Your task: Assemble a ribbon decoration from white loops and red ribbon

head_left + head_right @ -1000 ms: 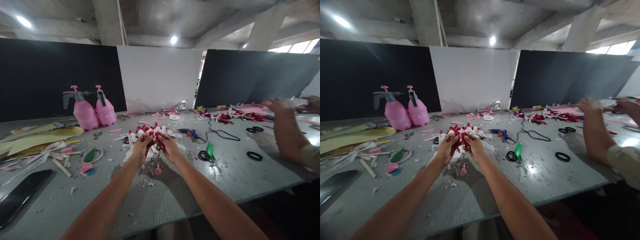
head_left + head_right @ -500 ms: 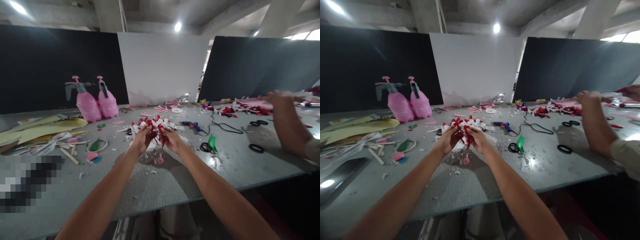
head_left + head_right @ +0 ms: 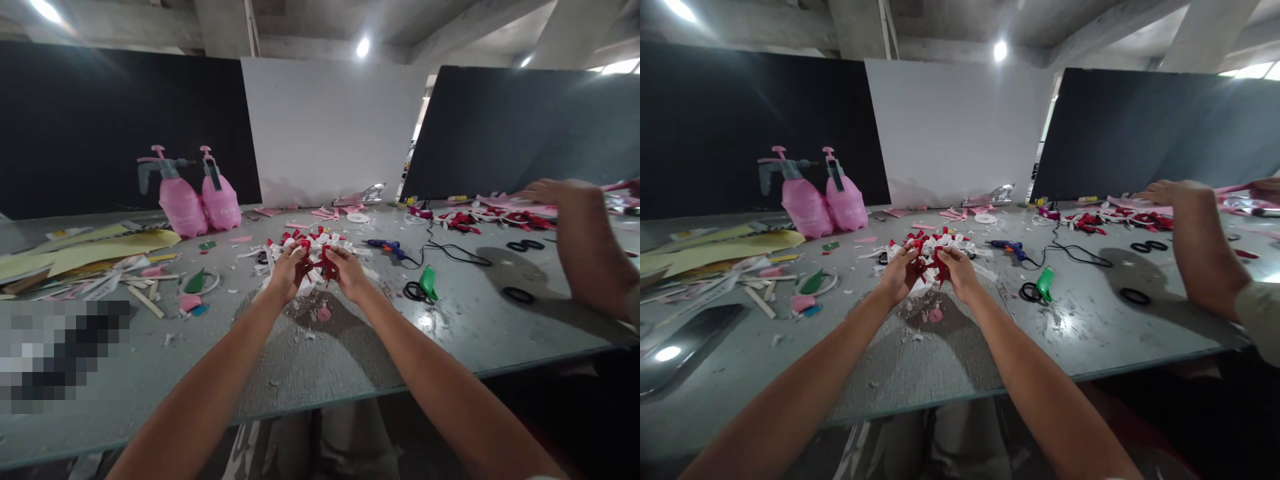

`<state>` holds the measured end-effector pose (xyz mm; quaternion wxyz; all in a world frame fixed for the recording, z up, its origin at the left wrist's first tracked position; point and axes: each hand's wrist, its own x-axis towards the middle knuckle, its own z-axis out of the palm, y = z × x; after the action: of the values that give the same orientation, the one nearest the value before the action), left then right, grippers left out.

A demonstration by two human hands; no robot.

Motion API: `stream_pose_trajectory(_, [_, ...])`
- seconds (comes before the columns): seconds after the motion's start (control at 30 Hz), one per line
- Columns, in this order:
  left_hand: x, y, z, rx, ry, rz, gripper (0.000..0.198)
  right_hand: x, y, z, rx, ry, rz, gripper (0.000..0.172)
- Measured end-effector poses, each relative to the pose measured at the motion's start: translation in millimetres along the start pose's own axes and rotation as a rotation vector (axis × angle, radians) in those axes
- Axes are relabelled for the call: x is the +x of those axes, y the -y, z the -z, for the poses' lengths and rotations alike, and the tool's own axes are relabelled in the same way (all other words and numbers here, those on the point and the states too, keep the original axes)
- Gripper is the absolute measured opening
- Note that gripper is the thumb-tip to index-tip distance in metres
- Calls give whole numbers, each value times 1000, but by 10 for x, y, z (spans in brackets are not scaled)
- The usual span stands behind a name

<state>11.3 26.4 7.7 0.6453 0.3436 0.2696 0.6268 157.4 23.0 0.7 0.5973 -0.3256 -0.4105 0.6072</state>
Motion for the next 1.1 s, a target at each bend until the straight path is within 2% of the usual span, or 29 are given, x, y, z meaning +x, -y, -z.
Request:
stream_pose_trajectory(0.1, [23,19,-4,82,-59,-76,47,12,-55,-8,-220,13,147,28])
stream_pose_trajectory(0.23, [57,51,11,301,-111,-200,48,14,-59,-15,-494,55,368,23])
stream_pose_trajectory(0.33, [45,73,33,500,-66,-304,46,21,-26,-18,-617,30,593,14])
stream_pose_trajectory(0.43, [-17,84,40,715,26,-417,49,33,-11,-12,-669,63,681,10])
stream_pose_trajectory(0.53, [-93,82,26,910,100,-522,54,39,-26,2,-696,90,601,15])
stream_pose_trajectory(0.63, [-133,73,6,988,128,-569,58,37,-47,8,-650,75,481,22])
stream_pose_trajectory(0.73, [-137,66,-7,920,133,-549,59,38,-66,-5,-526,40,370,24])
stream_pose_trajectory(0.9, [-160,43,-28,838,108,-535,56,41,-109,-59,-309,-103,167,27])
stream_pose_trajectory(1.1, [-220,-10,-50,823,134,-495,49,56,-158,-98,-168,-115,34,32])
